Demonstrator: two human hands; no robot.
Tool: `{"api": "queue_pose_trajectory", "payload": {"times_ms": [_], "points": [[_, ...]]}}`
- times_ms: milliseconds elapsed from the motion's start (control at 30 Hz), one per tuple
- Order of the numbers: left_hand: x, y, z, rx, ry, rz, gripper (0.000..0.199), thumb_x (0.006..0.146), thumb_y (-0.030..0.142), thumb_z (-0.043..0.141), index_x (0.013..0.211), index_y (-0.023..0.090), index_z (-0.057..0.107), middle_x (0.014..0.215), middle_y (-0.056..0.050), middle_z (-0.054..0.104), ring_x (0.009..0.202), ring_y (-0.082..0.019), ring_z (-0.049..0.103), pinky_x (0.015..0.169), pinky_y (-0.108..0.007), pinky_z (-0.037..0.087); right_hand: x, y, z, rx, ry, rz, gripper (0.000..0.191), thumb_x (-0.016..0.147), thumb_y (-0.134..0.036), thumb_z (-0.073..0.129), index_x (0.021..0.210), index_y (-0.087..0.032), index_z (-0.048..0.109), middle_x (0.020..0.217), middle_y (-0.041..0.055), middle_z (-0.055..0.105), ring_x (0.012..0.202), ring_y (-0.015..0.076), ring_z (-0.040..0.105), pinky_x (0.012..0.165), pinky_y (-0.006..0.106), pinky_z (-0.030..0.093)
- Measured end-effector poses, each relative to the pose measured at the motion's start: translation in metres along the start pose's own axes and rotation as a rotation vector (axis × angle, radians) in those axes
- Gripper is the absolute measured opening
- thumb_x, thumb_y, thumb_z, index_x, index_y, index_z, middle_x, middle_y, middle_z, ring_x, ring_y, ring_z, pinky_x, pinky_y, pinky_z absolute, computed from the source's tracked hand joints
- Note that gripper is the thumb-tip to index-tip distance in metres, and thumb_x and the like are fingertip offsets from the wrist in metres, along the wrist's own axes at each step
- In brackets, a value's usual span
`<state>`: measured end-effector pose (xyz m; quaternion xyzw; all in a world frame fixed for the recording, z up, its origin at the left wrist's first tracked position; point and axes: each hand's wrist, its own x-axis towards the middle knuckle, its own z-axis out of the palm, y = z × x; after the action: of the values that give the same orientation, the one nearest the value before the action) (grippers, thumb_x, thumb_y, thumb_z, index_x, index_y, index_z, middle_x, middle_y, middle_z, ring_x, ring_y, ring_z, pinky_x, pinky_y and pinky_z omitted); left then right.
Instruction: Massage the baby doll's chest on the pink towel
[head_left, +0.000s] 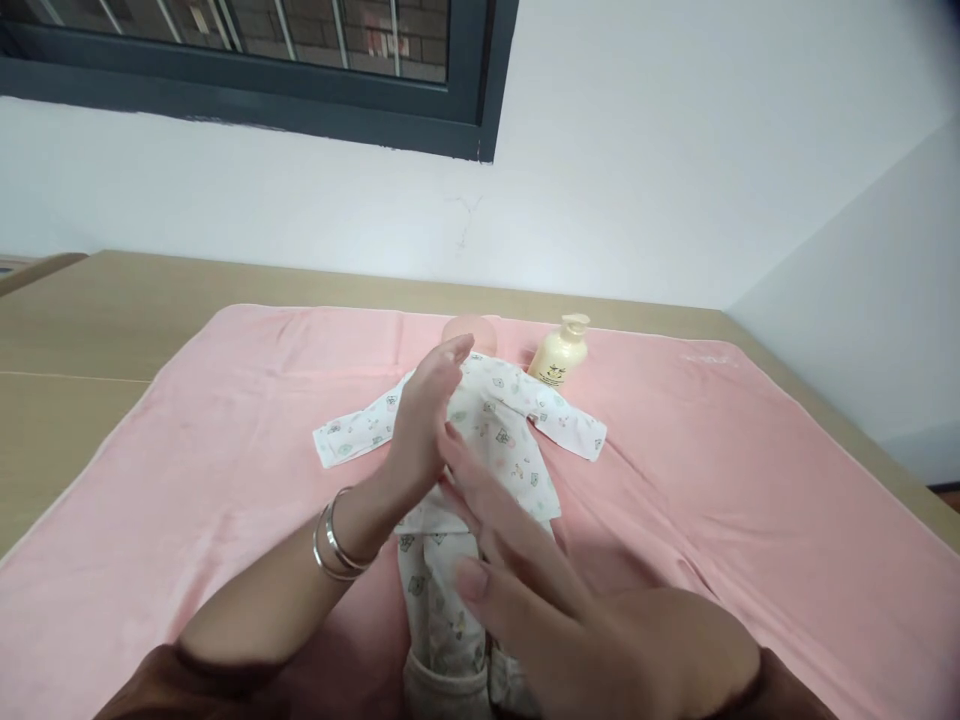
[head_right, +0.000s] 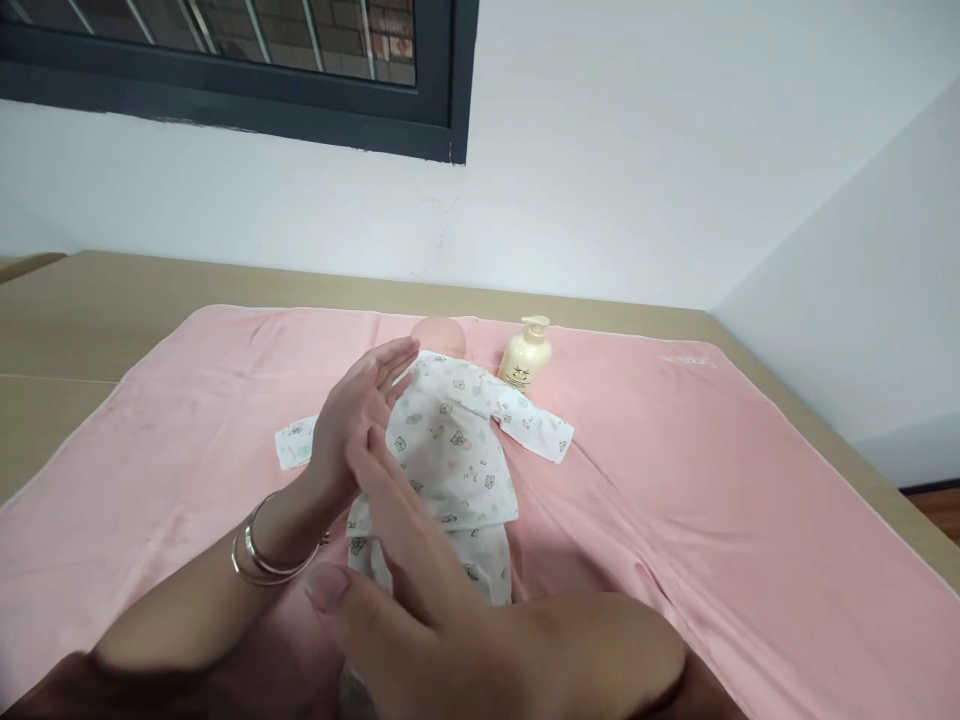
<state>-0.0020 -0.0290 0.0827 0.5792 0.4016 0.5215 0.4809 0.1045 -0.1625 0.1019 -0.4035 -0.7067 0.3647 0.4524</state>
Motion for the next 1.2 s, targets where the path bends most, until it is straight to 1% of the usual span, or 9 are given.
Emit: {"api": "queue_pose_trajectory", "payload": {"times_ms": [100, 233, 400, 567, 767, 867, 967, 1100, 1200], "points": [[0.025, -0.024, -0.006, -0.022, 0.127, -0.048, 0.041, 0.098, 0.041, 0.033, 0.113, 0.020, 0.065, 0.131, -0.008, 0.065, 0.129, -0.025, 0.057, 0.110, -0.045, 0.047, 0.013, 0.004, -0.017, 0.160, 0.086, 0.098, 0.038, 0.097, -0.033, 0.053, 0.133, -0.041, 0.059, 0.139, -0.0028, 0.061, 0.131, 0.0232, 0.057, 0.107, 0.045, 0.054], [0.040, -0.061, -0.008, 0.214, 0.258, 0.003, 0.034, 0.094, 0.035, 0.040, 0.109, 0.018, 0.066, 0.126, -0.009, 0.066, 0.125, -0.024, 0.058, 0.112, -0.045, 0.043, 0.055, 0.039, -0.025, -0.076, 0.353, 0.164, 0.034, 0.092, -0.028, 0.053, 0.122, -0.026, 0.068, 0.130, 0.0033, 0.067, 0.126, 0.0252, 0.060, 0.109, 0.048, 0.051], [0.037, -0.096, -0.002, 0.507, 0.082, 0.169, 0.034, 0.090, 0.024, 0.042, 0.115, 0.018, 0.063, 0.133, -0.011, 0.064, 0.129, -0.024, 0.055, 0.117, -0.047, 0.038, 0.094, 0.108, -0.013, -0.455, 0.213, 0.110, 0.043, 0.090, -0.017, 0.040, 0.123, -0.017, 0.068, 0.137, 0.0078, 0.062, 0.138, 0.0239, 0.049, 0.120, 0.045, 0.038], [0.034, -0.109, -0.001, 0.699, 0.060, 0.178, 0.041, 0.092, 0.023, 0.038, 0.127, 0.013, 0.058, 0.144, -0.016, 0.056, 0.142, -0.028, 0.044, 0.123, -0.056, 0.026, 0.104, 0.146, -0.019, -0.634, 0.085, 0.082, 0.047, 0.093, -0.017, 0.034, 0.131, -0.014, 0.063, 0.147, 0.0083, 0.054, 0.145, 0.0226, 0.039, 0.125, 0.046, 0.027], [0.033, -0.116, -0.003, 0.665, 0.114, 0.174, 0.042, 0.093, 0.028, 0.039, 0.125, 0.012, 0.060, 0.144, -0.018, 0.055, 0.140, -0.029, 0.045, 0.121, -0.055, 0.030, 0.107, 0.151, -0.029, -0.810, 0.091, 0.262, 0.058, 0.100, -0.035, 0.036, 0.148, -0.004, 0.042, 0.157, 0.0181, 0.037, 0.148, 0.0324, 0.030, 0.123, 0.052, 0.025], [0.033, -0.114, -0.004, 0.551, 0.170, 0.153, 0.039, 0.094, 0.027, 0.037, 0.120, 0.014, 0.063, 0.135, -0.015, 0.062, 0.131, -0.026, 0.054, 0.117, -0.049, 0.038, 0.096, 0.139, -0.010, -0.930, 0.089, 0.193, 0.057, 0.099, -0.029, 0.036, 0.149, -0.001, 0.040, 0.158, 0.0220, 0.033, 0.150, 0.0347, 0.026, 0.122, 0.055, 0.024], [0.034, -0.111, -0.004, 0.466, 0.201, 0.118, 0.037, 0.092, 0.025, 0.037, 0.115, 0.017, 0.065, 0.129, -0.011, 0.066, 0.122, -0.023, 0.059, 0.113, -0.046, 0.044, 0.090, 0.131, 0.002, -0.962, -0.010, 0.058, 0.055, 0.096, -0.022, 0.036, 0.148, -0.003, 0.043, 0.158, 0.0181, 0.033, 0.152, 0.0318, 0.022, 0.124, 0.053, 0.019], [0.033, -0.112, -0.004, 0.495, 0.182, 0.129, 0.037, 0.091, 0.023, 0.038, 0.116, 0.017, 0.064, 0.130, -0.011, 0.065, 0.125, -0.024, 0.057, 0.115, -0.047, 0.042, 0.104, 0.144, -0.021, -0.869, -0.107, 0.080, 0.051, 0.100, -0.025, 0.031, 0.146, -0.013, 0.048, 0.158, 0.0091, 0.037, 0.151, 0.0286, 0.025, 0.125, 0.052, 0.020], [0.033, -0.114, -0.003, 0.548, 0.167, 0.162, 0.037, 0.089, 0.022, 0.041, 0.117, 0.016, 0.064, 0.133, -0.012, 0.064, 0.130, -0.025, 0.054, 0.117, -0.049, 0.039, 0.113, 0.154, -0.035, -0.841, -0.013, 0.211, 0.055, 0.102, -0.036, 0.031, 0.149, -0.009, 0.042, 0.158, 0.0151, 0.035, 0.149, 0.0313, 0.029, 0.121, 0.054, 0.026]]}}
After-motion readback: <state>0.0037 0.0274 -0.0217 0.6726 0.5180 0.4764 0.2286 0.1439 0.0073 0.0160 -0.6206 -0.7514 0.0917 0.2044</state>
